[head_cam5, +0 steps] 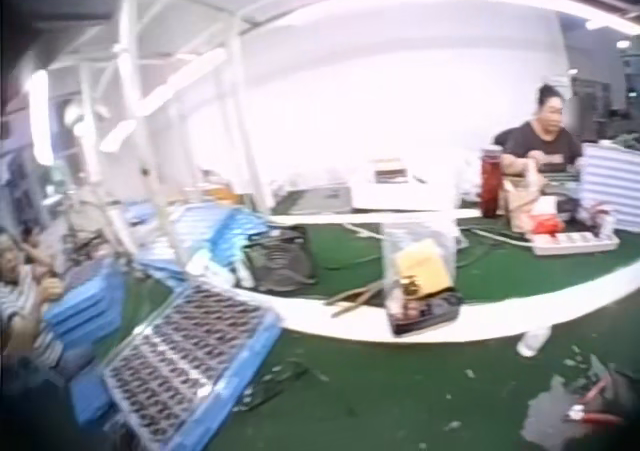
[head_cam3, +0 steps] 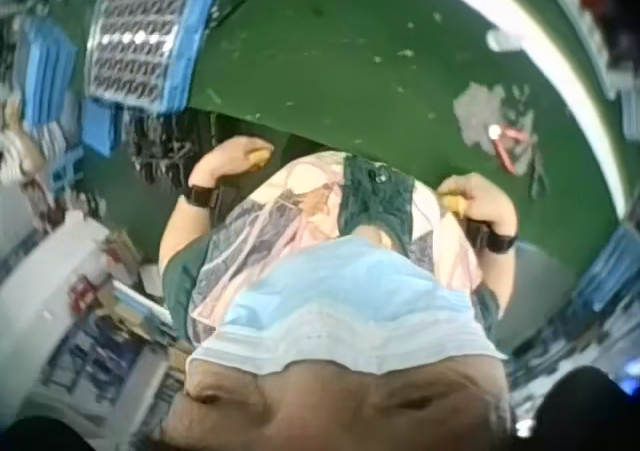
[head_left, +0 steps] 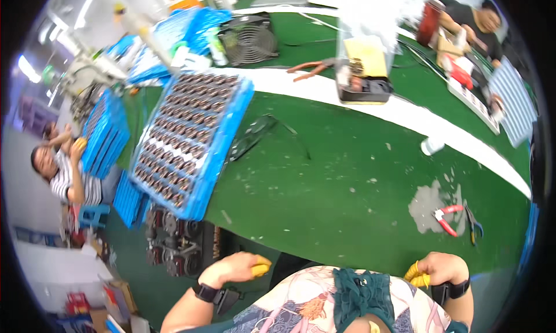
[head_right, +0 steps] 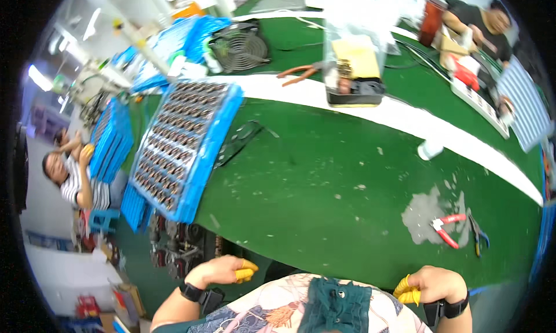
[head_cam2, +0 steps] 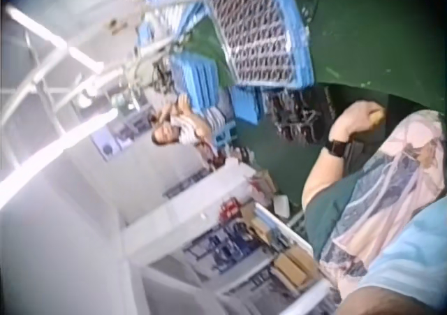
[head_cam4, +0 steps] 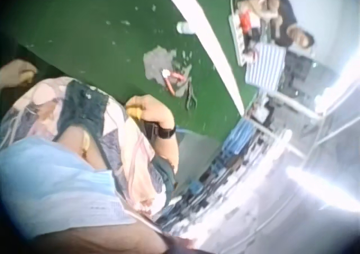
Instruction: The recorder applies glue from a small bottle to circular electronic components arranged in a grid-like tray.
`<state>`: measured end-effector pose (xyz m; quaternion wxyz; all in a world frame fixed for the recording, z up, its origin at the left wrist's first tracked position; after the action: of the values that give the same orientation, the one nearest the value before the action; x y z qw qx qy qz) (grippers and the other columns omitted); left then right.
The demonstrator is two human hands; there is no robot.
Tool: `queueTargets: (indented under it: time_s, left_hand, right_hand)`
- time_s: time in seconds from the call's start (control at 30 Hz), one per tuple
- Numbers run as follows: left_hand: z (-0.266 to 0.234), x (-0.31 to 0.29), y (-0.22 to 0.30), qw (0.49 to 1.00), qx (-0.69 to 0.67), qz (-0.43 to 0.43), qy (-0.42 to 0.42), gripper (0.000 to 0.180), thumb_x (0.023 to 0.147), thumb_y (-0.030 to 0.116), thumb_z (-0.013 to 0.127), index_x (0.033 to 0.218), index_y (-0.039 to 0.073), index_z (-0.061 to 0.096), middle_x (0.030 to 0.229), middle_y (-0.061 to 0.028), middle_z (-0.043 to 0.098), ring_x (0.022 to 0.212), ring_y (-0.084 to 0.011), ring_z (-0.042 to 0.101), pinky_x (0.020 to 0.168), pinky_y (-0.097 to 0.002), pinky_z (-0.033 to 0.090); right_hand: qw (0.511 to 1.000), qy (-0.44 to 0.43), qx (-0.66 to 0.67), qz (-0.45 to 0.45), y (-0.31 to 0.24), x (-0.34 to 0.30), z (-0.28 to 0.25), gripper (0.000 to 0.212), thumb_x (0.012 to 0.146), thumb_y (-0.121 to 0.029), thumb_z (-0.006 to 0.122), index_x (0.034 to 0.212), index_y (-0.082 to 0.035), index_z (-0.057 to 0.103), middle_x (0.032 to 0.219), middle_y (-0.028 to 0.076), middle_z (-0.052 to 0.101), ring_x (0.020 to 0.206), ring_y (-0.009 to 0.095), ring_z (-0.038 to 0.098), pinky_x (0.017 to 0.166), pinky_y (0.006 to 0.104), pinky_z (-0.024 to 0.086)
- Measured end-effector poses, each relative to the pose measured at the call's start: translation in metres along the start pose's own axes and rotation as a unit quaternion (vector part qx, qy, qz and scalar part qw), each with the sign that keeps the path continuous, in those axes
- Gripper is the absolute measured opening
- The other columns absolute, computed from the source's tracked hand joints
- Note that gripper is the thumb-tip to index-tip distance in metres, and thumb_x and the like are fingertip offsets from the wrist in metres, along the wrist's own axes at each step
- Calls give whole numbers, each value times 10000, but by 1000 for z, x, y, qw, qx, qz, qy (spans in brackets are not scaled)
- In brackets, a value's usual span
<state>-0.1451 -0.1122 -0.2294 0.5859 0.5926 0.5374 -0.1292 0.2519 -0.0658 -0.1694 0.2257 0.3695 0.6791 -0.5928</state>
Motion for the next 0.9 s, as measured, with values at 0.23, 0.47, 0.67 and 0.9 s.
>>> queueTargets:
  time_s: [0.23,0.47,0.67,0.9]
  left_hand:
    - [-116,-3,90,809,105,255,519,300,770,149,619,1038,34,549,1077,-155,539,990,-289,516,850,-346,426]
    - [-163,19,73,702,267,64,657,487,677,123,688,1125,42,514,1281,-191,384,1209,-365,322,975,-443,308]
    - [-165,15,68,618,221,145,740,215,613,9,657,817,35,593,1112,-166,507,1088,-357,433,942,-427,346]
    - [-146,-14,108,625,100,304,712,201,654,-38,632,828,46,575,989,-115,548,1005,-316,477,873,-391,377]
  right_hand:
    - [916,300,157,-214,-70,19,-79,262,763,-50,580,1020,1,596,859,91,653,733,158,612,662,265,487]
    - [853,386,195,-292,-81,116,-116,365,815,4,545,1175,-42,502,1060,35,574,855,80,535,698,211,453]
    - [815,442,256,-274,-61,148,-124,290,807,38,512,1083,-31,562,972,26,589,725,73,522,593,193,434]
    - [817,432,229,-305,-51,147,-126,494,777,83,502,1243,-71,449,1091,49,540,745,78,513,634,196,439]
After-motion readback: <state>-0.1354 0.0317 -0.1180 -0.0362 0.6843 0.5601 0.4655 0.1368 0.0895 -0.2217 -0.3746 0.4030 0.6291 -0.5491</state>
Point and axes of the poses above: each hand's wrist, its own x-axis towards the middle knuckle, its own z-axis out of the palm, y = z × x, the point moved 6 cm from there along x, towards the middle knuckle
